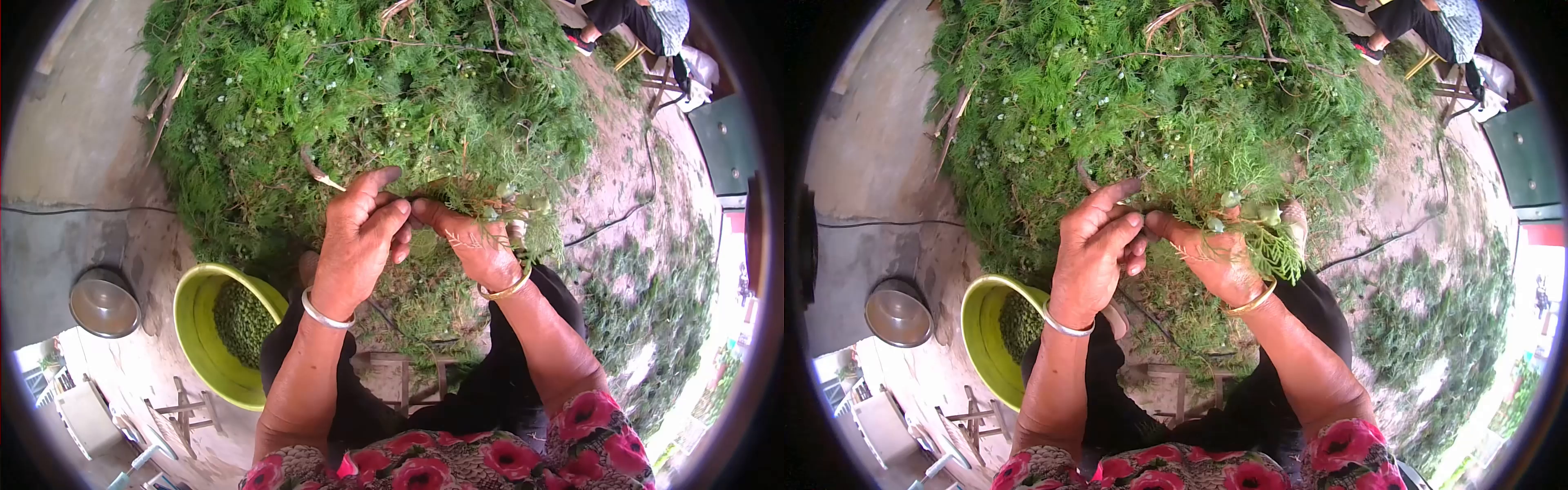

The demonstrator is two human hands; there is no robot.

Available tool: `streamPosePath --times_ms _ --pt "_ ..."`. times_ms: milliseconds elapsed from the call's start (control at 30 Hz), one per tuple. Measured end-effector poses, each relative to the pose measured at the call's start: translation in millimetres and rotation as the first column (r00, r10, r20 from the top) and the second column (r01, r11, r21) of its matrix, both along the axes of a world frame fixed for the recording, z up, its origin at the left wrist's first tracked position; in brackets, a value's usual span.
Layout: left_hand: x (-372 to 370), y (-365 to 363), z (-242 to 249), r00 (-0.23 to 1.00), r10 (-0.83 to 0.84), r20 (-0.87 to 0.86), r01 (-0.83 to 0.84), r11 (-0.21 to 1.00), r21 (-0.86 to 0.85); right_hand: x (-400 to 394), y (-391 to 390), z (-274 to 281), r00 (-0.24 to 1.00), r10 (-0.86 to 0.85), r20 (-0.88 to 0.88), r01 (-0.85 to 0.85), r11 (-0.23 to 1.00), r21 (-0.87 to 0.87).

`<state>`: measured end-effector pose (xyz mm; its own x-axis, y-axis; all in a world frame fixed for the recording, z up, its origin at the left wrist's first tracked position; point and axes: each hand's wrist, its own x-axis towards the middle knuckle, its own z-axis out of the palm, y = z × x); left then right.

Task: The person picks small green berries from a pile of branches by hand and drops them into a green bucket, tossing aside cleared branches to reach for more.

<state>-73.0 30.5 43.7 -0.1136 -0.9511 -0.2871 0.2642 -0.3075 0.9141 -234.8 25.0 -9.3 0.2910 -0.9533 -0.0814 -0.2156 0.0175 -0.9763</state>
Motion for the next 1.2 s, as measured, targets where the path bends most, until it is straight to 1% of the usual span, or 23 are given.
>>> streamPosePath --times_ms 67,100,133,167,300,333,367,433,533,567,600,767,800,833,867,900,933,967,1000,1033,1100,1167,1200 --pt "-1.1 -0.3 0.0 0.999 -0.025 0.026 0.025 1.0 0.01 -1.2 2.1 3.4 0.811 -0.208 -0.547 -0.205 0.775 -0.598" --pt "-2.0 -0.4 -0.4 0.993 -0.041 0.11 0.041 0.999 -0.001 -0.4 1.0 7.0 0.809 -0.209 -0.549 -0.204 0.776 -0.597" --pt "-2.9 -0.4 -0.9 0.98 -0.055 0.193 0.059 0.998 -0.011 1.3 -1.2 11.2 0.906 -0.095 -0.413 -0.027 0.959 -0.281" --pt "-3.6 0.1 -0.8 0.98 -0.058 0.191 0.061 0.998 -0.01 1.7 -2.4 13.1 0.972 -0.054 -0.228 0.08 0.991 0.11" --pt "-3.9 2.9 2.4 0.987 -0.045 0.156 0.06 0.994 -0.093 -8.9 -2.3 3.6 0.969 0.092 -0.229 -0.103 0.994 -0.037" --pt "-3.3 3.1 3.5 0.992 -0.053 0.112 0.064 0.993 -0.096 -6.0 -2.8 14.0 0.992 -0.021 0.127 -0.017 0.958 0.288" --pt "-1.4 2.0 5.2 0.992 -0.057 0.113 0.068 0.993 -0.096 -4.9 -3.4 19.7 0.88 -0.241 0.409 -0.052 0.808 0.587" --pt "5.3 -2.1 8.4 0.948 -0.026 -0.316 0.058 0.994 0.092 -7.2 -5.2 14.7 0.816 -0.255 0.519 -0.134 0.79 0.598" --pt "17.7 -7.7 -4.6 0.783 0.034 -0.621 0.005 0.998 0.061 -12.8 -4.7 10.1 0.767 -0.245 0.593 -0.199 0.788 0.583" --pt "20.3 -9.1 -10.2 0.718 0.03 -0.696 -0.022 1.0 0.02 -16.3 -1.5 9.1 0.96 0.069 0.273 -0.132 0.966 0.222" --pt "23.3 -11.3 -8.8 0.71 0.001 -0.704 0.013 1.0 0.014 -17.9 1.5 7.9 0.96 0.2 -0.197 -0.235 0.956 -0.173" --pt "15.3 -8.6 2.5 0.909 -0.029 -0.416 -0.014 0.995 -0.102 -5.1 13.6 -26.4 0.758 -0.039 -0.651 -0.342 0.826 -0.448" --pt "10.8 -6.9 4.8 0.965 -0.011 -0.262 -0.02 0.993 -0.114 -2.7 18.2 -42.9 0.99 0.095 -0.103 -0.119 0.957 -0.264" --pt "5.9 -5.2 7.9 0.995 0.011 -0.103 -0.024 0.992 -0.127 -0.1 21.4 -55.5 0.872 0.019 0.489 -0.047 0.998 0.045" --pt "1.5 -4.4 8.5 0.999 0.011 0.044 -0.004 0.986 -0.165 0.7 23.4 -63.7 0.46 -0.234 0.856 -0.159 0.927 0.338" --pt "0.1 -3.4 3.3 0.996 -0.016 0.091 0.04 0.965 -0.257 0.7 19.8 -50.3 0.461 -0.233 0.856 -0.161 0.927 0.339" --pt "-3.0 -2.8 2.4 0.992 -0.012 0.123 0.047 0.957 -0.286 0.0 12.5 -25.4 0.858 -0.111 0.501 -0.091 0.928 0.361" --pt "-5.0 -2.4 1.9 0.988 -0.007 0.155 0.056 0.948 -0.314 -0.3 8.0 -12.1 1.0 0.024 -0.008 -0.02 0.939 0.343" --pt "-3.7 -2.4 3.3 0.988 -0.007 0.155 0.055 0.948 -0.313 -7.8 7.9 -17.9 0.927 0.023 -0.376 -0.179 0.904 -0.387" --pt "-1.6 -2.6 6.1 0.969 -0.033 0.244 0.107 0.949 -0.298 -10.7 9.1 -31.5 0.926 0.023 -0.376 -0.179 0.905 -0.386" --pt "0.9 -1.7 8.5 0.943 -0.061 0.328 0.157 0.948 -0.277 -10.0 9.9 -49.5 0.991 0.128 0.042 -0.125 0.99 -0.066" --pt "1.6 0.1 9.0 0.989 -0.023 0.145 0.045 0.988 -0.148 -7.9 11.4 -40.7 0.994 0.067 0.086 -0.064 0.997 -0.037" --pt "0.8 -0.8 4.2 0.979 -0.011 0.205 0.064 0.964 -0.257 -11.1 11.2 -42.2 0.989 0.148 -0.022 -0.149 0.986 -0.07"
